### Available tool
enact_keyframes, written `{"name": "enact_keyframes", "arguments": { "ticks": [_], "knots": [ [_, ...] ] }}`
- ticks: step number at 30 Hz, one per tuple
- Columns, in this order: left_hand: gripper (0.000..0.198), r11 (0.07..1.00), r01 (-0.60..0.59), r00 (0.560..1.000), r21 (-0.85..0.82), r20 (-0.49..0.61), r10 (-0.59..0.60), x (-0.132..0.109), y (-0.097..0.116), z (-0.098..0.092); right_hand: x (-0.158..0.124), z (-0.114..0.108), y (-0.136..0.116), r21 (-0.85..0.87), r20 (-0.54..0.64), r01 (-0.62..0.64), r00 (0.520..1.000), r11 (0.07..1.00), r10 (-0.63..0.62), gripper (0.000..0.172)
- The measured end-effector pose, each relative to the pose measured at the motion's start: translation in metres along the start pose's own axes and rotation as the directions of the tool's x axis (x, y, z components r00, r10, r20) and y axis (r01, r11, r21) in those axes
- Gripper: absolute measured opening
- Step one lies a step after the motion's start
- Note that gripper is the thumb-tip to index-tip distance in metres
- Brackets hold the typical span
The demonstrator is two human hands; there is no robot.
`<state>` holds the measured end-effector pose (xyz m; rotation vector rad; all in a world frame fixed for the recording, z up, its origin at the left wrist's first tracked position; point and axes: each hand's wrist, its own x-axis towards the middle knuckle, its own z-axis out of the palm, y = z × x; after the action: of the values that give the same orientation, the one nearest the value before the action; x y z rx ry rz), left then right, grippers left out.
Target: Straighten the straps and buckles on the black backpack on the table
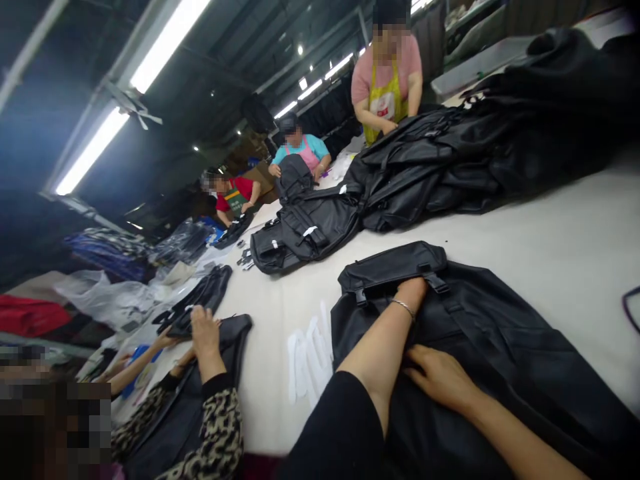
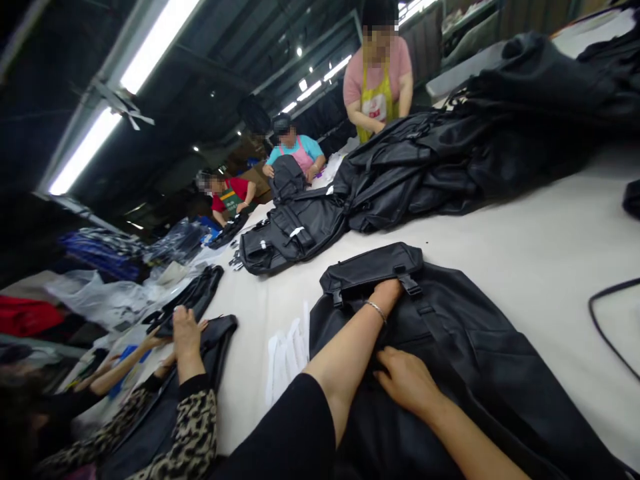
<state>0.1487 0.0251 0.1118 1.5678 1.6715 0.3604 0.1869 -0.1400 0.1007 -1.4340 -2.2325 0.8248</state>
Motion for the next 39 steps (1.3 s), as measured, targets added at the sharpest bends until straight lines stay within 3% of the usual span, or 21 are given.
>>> {"name": "enact_keyframes", "arguments": {
  "ticks": [2,5,7,9,10,12,14,17,19,22,24,27,28,29,32,34,36,39],
  "knots": [
    [0.032,0.998,-0.066,0.997,0.010,-0.043,0.067,-0.022,-0.010,-0.003,0.000,-0.001,0.002,-0.001,0.005,0.015,1.000,1.000,-0.015,0.013],
    [0.032,0.956,-0.283,0.953,0.078,-0.088,0.289,-0.064,-0.038,-0.022,-0.004,-0.006,0.001,0.023,0.005,0.048,0.999,0.999,-0.048,0.015],
    [0.024,0.949,-0.314,0.940,-0.043,-0.159,0.303,-0.093,-0.059,-0.038,-0.008,-0.011,-0.002,0.065,-0.027,0.060,0.998,0.996,-0.059,0.022],
    [0.022,0.924,-0.173,0.972,-0.341,-0.212,0.103,-0.120,-0.077,-0.049,-0.013,-0.017,-0.006,0.098,-0.133,0.069,0.990,0.993,-0.056,0.027],
    [0.023,0.859,-0.072,0.983,-0.507,-0.180,-0.024,-0.133,-0.084,-0.050,-0.016,-0.021,-0.008,0.109,-0.213,0.072,0.976,0.991,-0.048,0.029],
    [0.030,0.635,0.116,0.985,-0.764,0.008,-0.171,-0.154,-0.090,-0.047,-0.022,-0.028,-0.014,0.128,-0.381,0.071,0.925,0.989,-0.017,0.031],
    [0.042,0.416,0.290,0.957,-0.862,0.271,-0.105,-0.171,-0.088,-0.036,-0.028,-0.032,-0.022,0.146,-0.493,0.070,0.870,0.987,0.011,0.033],
    [0.055,0.286,0.469,0.850,-0.836,0.515,0.110,-0.182,-0.076,-0.019,-0.040,-0.027,-0.034,0.139,-0.537,0.080,0.844,0.987,0.007,0.035],
    [0.048,0.282,0.454,0.849,-0.845,0.506,0.150,-0.182,-0.070,-0.011,-0.051,-0.017,-0.041,0.131,-0.549,0.084,0.836,0.988,0.002,0.034],
    [0.028,0.287,0.316,0.920,-0.904,0.367,0.141,-0.178,-0.071,-0.004,-0.067,0.003,-0.046,0.249,-0.565,0.062,0.820,0.966,0.093,0.028],
    [0.027,0.300,0.251,0.943,-0.920,0.303,0.140,-0.175,-0.076,0.000,-0.075,0.012,-0.048,0.516,-0.480,0.025,0.836,0.857,0.265,0.026],
    [0.034,0.335,0.233,0.941,-0.913,0.298,0.158,-0.173,-0.080,0.001,-0.076,0.016,-0.051,0.902,-0.147,-0.100,0.842,0.419,0.518,0.030],
    [0.035,0.349,0.241,0.936,-0.906,0.312,0.164,-0.173,-0.080,0.000,-0.072,0.015,-0.051,0.942,-0.044,-0.155,0.822,0.297,0.568,0.033],
    [0.036,0.365,0.246,0.931,-0.898,0.324,0.170,-0.174,-0.079,-0.001,-0.067,0.014,-0.052,0.948,0.023,-0.210,0.793,0.237,0.609,0.034],
    [0.038,0.421,0.246,0.915,-0.873,0.352,0.195,-0.174,-0.076,-0.007,-0.049,0.009,-0.053,0.890,0.070,-0.350,0.739,0.292,0.670,0.033],
    [0.033,0.462,0.250,0.905,-0.851,0.375,0.200,-0.173,-0.076,-0.013,-0.040,0.006,-0.055,0.867,0.073,-0.369,0.759,0.335,0.647,0.027],
    [0.026,0.472,0.301,0.890,-0.829,0.422,0.174,-0.171,-0.078,-0.017,-0.038,0.005,-0.058,0.910,0.099,-0.314,0.797,0.270,0.595,0.022],
    [0.023,0.385,0.454,0.831,-0.803,0.538,0.142,-0.169,-0.081,-0.015,-0.044,0.004,-0.063,0.961,0.203,-0.271,0.821,0.051,0.533,0.017]
  ]
}}
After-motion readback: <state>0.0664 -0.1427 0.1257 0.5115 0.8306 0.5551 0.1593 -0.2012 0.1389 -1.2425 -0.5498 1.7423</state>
